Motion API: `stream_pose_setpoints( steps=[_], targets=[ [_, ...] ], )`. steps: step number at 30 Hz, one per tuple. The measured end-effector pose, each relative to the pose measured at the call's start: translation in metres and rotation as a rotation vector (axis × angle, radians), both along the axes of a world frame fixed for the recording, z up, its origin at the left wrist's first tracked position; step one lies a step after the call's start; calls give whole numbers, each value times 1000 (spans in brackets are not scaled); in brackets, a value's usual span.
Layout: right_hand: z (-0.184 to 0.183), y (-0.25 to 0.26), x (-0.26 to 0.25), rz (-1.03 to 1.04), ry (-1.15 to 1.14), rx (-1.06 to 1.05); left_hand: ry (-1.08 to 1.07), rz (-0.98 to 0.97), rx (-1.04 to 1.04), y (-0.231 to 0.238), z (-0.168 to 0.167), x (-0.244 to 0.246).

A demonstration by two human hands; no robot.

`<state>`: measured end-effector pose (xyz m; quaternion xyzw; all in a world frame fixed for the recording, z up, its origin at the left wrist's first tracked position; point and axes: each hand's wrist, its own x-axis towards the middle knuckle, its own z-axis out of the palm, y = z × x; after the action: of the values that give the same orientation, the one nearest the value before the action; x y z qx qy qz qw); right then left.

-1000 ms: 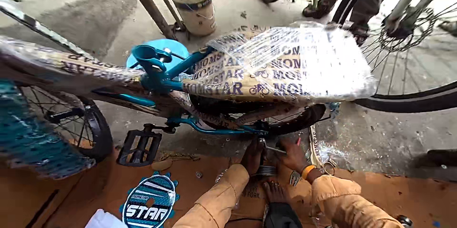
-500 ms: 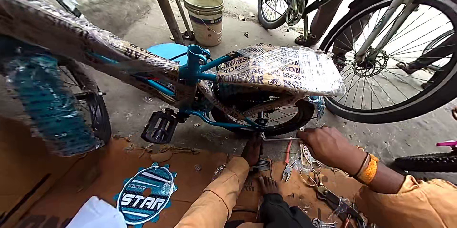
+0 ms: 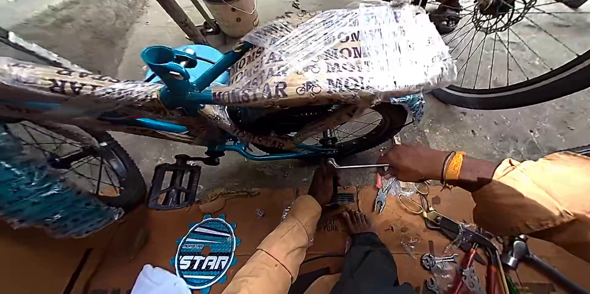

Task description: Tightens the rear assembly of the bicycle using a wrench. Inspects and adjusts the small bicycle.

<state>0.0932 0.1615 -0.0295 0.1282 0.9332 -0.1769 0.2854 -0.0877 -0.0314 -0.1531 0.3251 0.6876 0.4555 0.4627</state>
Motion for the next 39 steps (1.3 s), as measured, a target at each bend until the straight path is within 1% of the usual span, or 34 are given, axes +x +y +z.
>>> stream_pose_setpoints(
  steps=[2,3,4,6,8,11,15,18,20,22,23,24,26,28,30,32,33,34,35,37,38,39],
  targets=[
    [5,-5,2,-65,50,64,-43,47,38,5,-6,2],
    [-2,-6,2,-80,76,98,-65,64,32,5,-11,1],
    [-19,-7,3,-81,108,120,-73,75,12,3,-13,0],
    [-61,-12,12,-106,253,129,-67,65,-4,1,-14,1],
    [-82,-10,14,-130,368,142,-30,32,47,5,-15,-2],
    [-90,-13,15,-141,387,124,-27,11,99,1,-18,-4],
    [-85,-13,18,-158,338,133,-78,37,122,3,-18,1],
    [-85,-15,23,-141,397,174,-119,101,80,2,-14,9],
    [-103,-17,14,-174,514,168,-98,132,51,5,-13,4],
    [-131,-35,10,-274,606,106,-105,110,34,-2,-13,5],
    [-146,-34,6,-295,624,122,-98,95,51,2,-14,2],
    [-147,-30,2,-316,599,93,-83,81,69,6,-14,-1],
    [-135,-37,5,-356,538,-12,-23,64,74,3,-9,5],
    [-119,-48,3,-384,574,-103,153,66,32,-4,12,3],
    [-106,-63,14,-432,536,-198,360,172,32,-30,31,-1],
    [-102,-67,38,-442,406,-250,542,303,96,-58,49,-15],
    [-99,-66,50,-463,360,-264,596,346,106,-68,54,-23],
    [-90,-64,59,-532,401,-274,612,342,67,-74,57,-27],
    [-77,-62,63,-655,566,-273,595,266,-18,-76,59,-26],
    [-26,-53,44,-923,1076,-237,544,51,-198,-67,52,-3],
    [4,-46,29,-994,1282,-227,527,-38,-268,-61,43,13],
    [30,-37,15,-1021,1418,-246,521,-91,-315,-54,34,28]
  ],
)
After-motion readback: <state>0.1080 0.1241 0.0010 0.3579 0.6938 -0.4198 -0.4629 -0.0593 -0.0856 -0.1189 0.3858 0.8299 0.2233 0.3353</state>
